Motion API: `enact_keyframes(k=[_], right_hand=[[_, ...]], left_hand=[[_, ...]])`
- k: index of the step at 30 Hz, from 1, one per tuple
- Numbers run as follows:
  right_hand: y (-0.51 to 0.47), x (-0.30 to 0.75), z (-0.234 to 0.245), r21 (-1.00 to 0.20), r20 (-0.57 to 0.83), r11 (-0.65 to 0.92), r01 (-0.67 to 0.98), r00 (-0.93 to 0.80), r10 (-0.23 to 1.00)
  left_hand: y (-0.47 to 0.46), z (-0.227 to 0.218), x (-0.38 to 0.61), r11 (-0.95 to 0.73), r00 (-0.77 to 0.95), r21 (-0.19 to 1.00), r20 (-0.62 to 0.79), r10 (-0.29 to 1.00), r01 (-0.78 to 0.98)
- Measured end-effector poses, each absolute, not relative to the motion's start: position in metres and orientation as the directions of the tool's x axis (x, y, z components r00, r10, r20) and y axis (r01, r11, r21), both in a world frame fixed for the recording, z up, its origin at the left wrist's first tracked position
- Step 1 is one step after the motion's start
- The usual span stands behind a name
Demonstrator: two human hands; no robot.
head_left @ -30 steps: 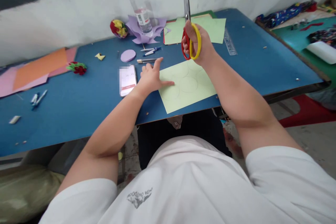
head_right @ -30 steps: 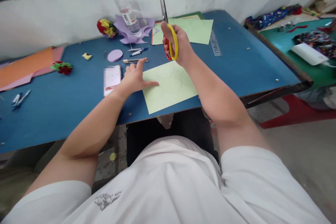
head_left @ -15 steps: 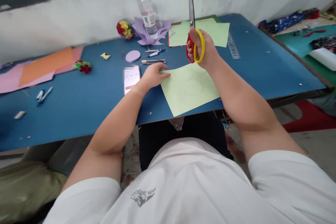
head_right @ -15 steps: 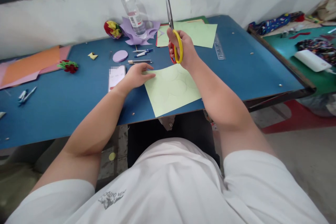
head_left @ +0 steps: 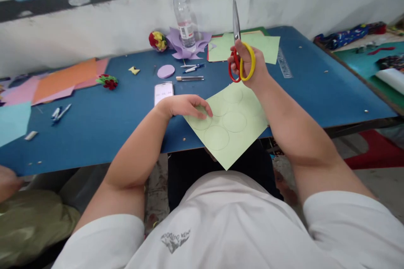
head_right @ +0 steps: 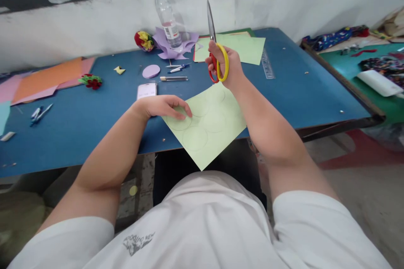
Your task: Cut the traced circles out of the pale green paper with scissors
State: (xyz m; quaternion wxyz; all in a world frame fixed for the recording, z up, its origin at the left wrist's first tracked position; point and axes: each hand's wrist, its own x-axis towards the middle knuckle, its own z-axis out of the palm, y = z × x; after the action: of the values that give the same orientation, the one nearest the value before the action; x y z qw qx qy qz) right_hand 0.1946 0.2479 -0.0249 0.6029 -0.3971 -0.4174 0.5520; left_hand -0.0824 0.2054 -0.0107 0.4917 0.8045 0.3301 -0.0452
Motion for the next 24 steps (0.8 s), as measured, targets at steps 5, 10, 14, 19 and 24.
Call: enact_keyframes(k=[5, 10, 14, 19, 24], right_hand=[[0.253, 0.2, -0.034, -0.946, 0.152, 0.16, -0.282, 0.051, 0.987], [0.268, 0.21, -0.044, -0.958, 0.23, 0.216, -0.188, -0.059, 0.971], [0.273, 0.213, -0.045, -0.953, 0.26, 0.243, -0.182, -0.081, 0.962], [0.272, 0.21, -0.043, -0.945, 0.227, 0.202, -0.258, -0.072, 0.971], [0.272, 0.211, -0.041, -0.932, 0.272, 0.251, -0.263, -0.047, 0.961]], left_hand=[[0.199, -0.007, -0.084, -0.197, 0.815, 0.822, -0.44, 0.376, 0.535], [0.192, 0.0, -0.078, -0.303, 0.848, 0.798, -0.44, 0.295, 0.52], [0.186, -0.003, -0.069, -0.33, 0.778, 0.72, -0.467, 0.42, 0.611], [0.185, -0.002, -0.069, -0.379, 0.753, 0.676, -0.418, 0.509, 0.632], [0.191, 0.014, -0.091, -0.359, 0.63, 0.667, -0.217, 0.745, 0.653]])
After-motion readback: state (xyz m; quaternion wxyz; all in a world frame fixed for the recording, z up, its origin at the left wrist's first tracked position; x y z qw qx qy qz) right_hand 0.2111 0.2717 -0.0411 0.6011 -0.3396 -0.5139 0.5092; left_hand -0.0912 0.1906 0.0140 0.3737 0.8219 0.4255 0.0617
